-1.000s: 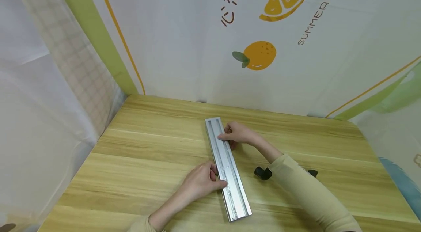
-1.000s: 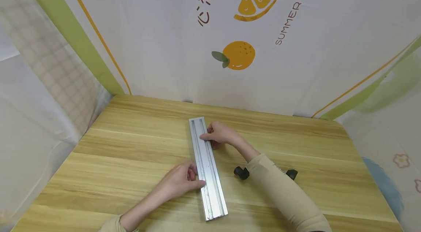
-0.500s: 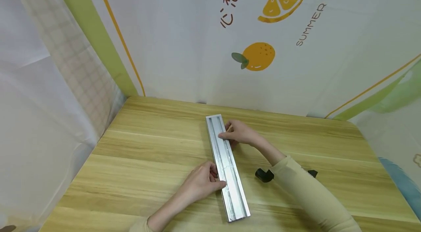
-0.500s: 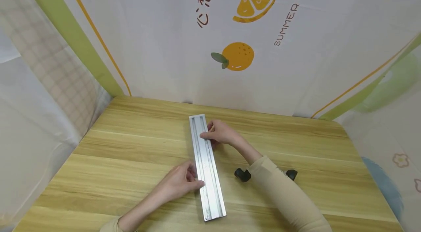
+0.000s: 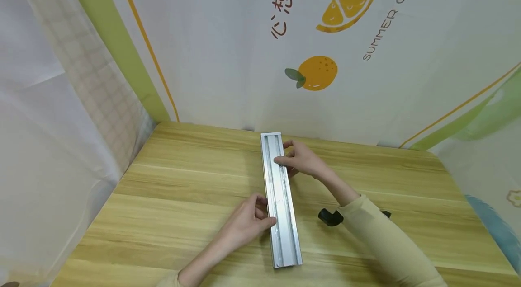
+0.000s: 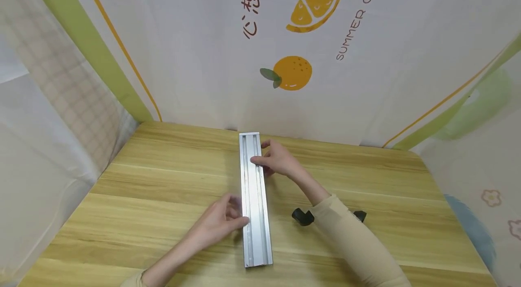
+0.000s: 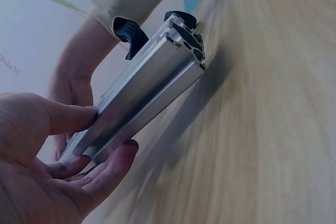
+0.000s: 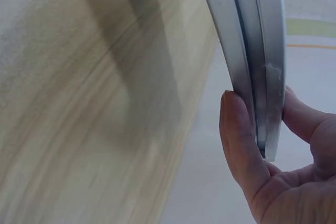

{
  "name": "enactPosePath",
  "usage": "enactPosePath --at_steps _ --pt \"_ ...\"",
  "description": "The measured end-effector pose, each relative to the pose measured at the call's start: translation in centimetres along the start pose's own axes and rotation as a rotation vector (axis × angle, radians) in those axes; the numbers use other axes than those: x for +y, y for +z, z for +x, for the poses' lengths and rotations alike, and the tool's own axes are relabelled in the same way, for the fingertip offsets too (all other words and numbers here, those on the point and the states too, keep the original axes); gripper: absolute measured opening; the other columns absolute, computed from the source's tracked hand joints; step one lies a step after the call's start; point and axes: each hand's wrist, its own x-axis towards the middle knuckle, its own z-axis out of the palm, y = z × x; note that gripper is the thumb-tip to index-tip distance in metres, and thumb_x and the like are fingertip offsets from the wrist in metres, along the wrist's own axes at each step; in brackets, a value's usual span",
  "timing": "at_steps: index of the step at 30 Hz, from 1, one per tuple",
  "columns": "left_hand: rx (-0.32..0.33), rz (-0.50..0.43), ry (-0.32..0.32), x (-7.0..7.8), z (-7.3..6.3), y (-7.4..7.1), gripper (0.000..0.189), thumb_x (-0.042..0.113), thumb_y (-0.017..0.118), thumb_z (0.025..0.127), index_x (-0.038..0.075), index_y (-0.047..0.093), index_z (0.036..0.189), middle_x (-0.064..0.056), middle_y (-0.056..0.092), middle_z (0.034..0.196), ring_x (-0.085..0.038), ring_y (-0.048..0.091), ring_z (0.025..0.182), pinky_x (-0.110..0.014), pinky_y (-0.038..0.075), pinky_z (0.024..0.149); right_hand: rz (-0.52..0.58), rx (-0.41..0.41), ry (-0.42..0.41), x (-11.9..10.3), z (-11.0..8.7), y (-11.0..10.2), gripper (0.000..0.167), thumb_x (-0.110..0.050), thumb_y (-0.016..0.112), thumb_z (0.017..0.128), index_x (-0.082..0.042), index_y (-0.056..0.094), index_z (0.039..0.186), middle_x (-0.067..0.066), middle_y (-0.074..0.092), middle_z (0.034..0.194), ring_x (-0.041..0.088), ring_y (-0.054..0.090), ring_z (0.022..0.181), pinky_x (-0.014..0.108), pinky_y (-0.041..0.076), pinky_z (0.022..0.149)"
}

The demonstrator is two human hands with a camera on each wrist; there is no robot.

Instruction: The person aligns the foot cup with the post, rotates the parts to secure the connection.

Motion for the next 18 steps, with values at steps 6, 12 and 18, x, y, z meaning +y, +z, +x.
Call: enactPosePath --at_steps 6,12,18 --pt "0.028 -0.015 0.040 0.4 0.2 -0.1 0.069 0.019 0.082 0.085 0.002 0.047 0.142 -0.016 0.063 0.122 -0.017 0.066 0.091 -0.025 0.056 0.074 0.002 0.012 -0.023 -0.6 -0.5 -0.7 0.074 -0.026 0.068 0.100 0.009 0.030 0.153 0.022 0.073 0.100 0.021 0.073 0.073 0.052 0.063 0.078" --pt "0.036 -0.046 0.058 0.8 0.6 -0.3 0.077 0.014 0.081 0.085 0.002 0.040 0.149 -0.017 0.060 0.130 -0.017 0.068 0.093 -0.026 0.058 0.077 -0.002 0.049 -0.071 -1.3 -1.1 -1.5 0.075 -0.028 0.068 0.100 0.007 0.031 0.155 0.021 0.072 0.100 0.022 0.073 0.073 0.044 0.064 0.073" --pt "0.051 -0.060 0.089 1.4 1.2 -0.6 0.079 0.009 0.079 0.086 0.000 0.038 0.153 -0.016 0.061 0.128 -0.019 0.069 0.096 -0.026 0.059 0.078 0.031 0.111 -0.095 -2.5 -1.9 -2.2 0.070 -0.026 0.068 0.100 0.004 0.033 0.152 0.025 0.069 0.105 0.023 0.074 0.077 0.041 0.064 0.071"
